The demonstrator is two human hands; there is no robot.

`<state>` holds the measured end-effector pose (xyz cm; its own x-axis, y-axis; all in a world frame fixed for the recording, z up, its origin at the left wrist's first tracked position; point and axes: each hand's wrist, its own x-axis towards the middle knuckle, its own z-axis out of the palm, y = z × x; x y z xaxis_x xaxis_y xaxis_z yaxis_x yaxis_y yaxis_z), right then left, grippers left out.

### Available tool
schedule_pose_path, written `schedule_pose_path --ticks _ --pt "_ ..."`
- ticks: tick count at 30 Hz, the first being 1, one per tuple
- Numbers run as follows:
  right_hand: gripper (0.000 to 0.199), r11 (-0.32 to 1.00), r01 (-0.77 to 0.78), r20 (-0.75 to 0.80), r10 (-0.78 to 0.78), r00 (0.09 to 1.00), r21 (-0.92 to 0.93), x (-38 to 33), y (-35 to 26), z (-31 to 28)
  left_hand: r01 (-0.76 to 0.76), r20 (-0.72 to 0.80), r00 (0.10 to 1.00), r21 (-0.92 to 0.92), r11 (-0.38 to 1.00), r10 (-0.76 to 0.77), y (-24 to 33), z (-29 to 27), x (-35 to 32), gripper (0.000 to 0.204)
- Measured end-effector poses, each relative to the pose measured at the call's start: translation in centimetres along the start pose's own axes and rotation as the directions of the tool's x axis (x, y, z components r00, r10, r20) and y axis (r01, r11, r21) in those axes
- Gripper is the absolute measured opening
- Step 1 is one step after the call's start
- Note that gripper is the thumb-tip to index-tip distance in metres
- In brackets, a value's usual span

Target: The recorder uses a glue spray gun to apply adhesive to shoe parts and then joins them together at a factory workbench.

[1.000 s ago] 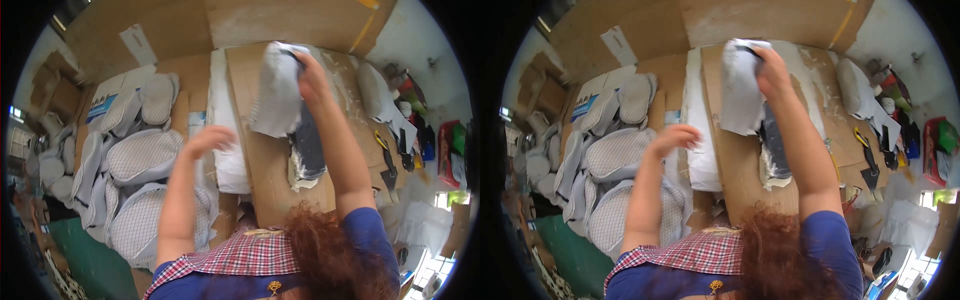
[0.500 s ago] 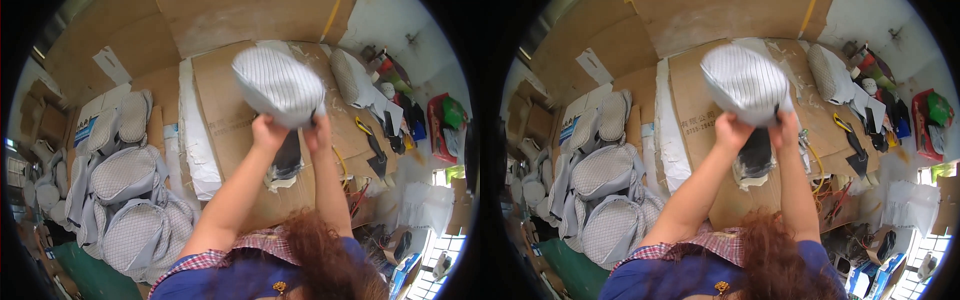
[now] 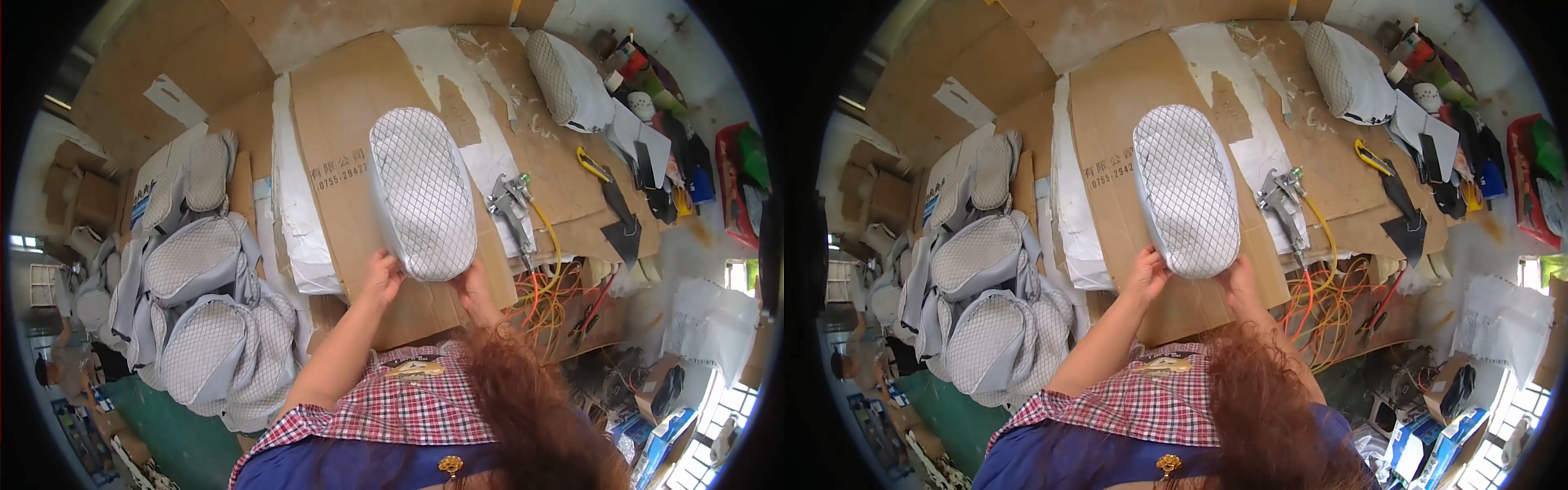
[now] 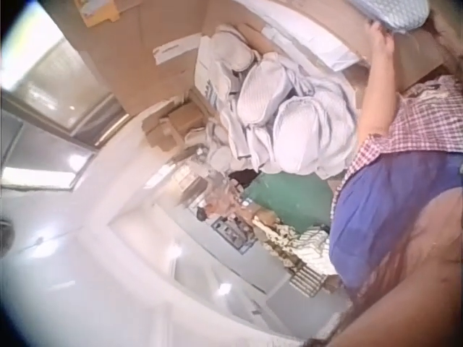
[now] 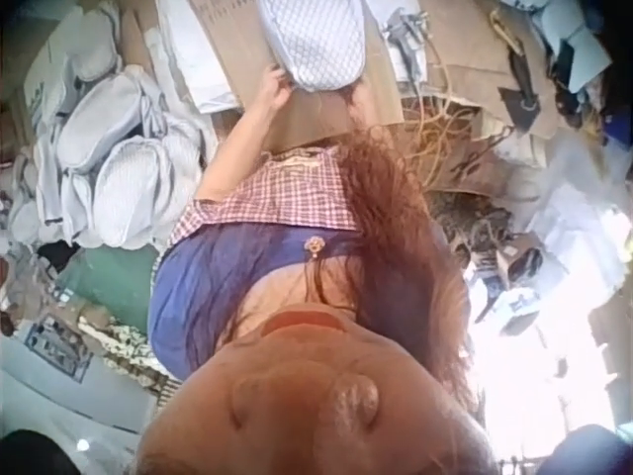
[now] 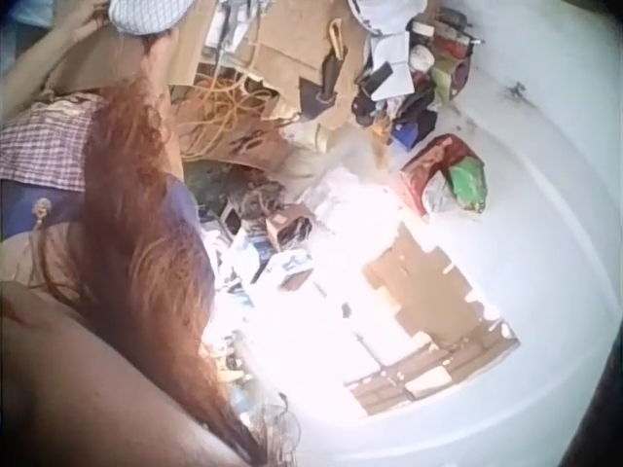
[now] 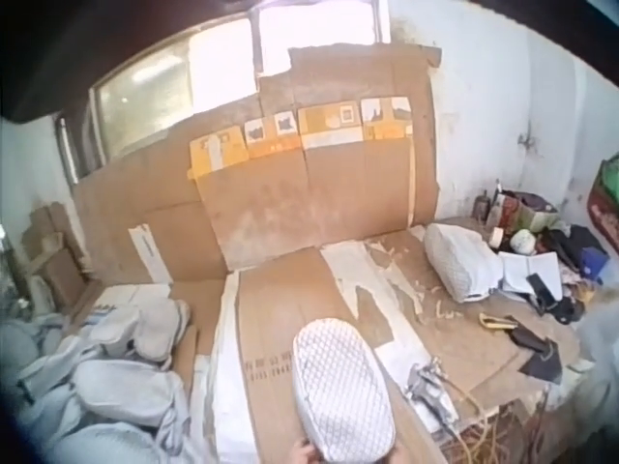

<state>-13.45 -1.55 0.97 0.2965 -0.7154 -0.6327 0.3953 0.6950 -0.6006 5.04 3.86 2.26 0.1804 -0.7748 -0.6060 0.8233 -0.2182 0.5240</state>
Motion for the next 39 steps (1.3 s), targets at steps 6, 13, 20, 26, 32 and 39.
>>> schedule_pose_path --ticks 6,13,20,26,32,39 --pt "0.015 0.941 0.055 -0.16 -0.114 0.981 -0.333 1.1 -0.9 -0.9 0.132 -0.224 0.968 0.062 0.989 -0.115 0.4 0.5 0.9 0.035" --pt "0.024 0.948 0.072 -0.099 -0.108 0.989 -0.311 -0.5 -3.5 -2.2 0.088 -0.237 0.733 0.963 0.256 0.638 5.2 7.8 3.0 0.049" --pt "0.012 0.59 0.558 0.341 -0.445 0.828 -0.584 0.5 -1.1 -3.7 -0.116 0.533 0.564 0.807 -0.579 0.631 5.2 18.1 1.5 0.058" --pt "0.005 0.263 0.676 0.511 -0.486 0.709 -0.688 0.5 -2.9 -6.5 -0.071 0.395 0.62 0.889 -0.453 0.678 2.0 11.6 2.9 0.061" --pt "0.056 -0.437 0.437 0.615 -0.623 0.483 -0.786 2.6 -14.7 -7.3 -0.082 0.483 0.643 0.815 -0.574 0.594 -0.9 13.2 1.8 0.062" --pt "0.069 -0.392 0.378 0.545 -0.575 0.611 -0.838 4.3 -15.3 -8.4 -0.123 0.466 0.764 0.784 -0.608 0.446 5.0 19.8 3.9 0.066"
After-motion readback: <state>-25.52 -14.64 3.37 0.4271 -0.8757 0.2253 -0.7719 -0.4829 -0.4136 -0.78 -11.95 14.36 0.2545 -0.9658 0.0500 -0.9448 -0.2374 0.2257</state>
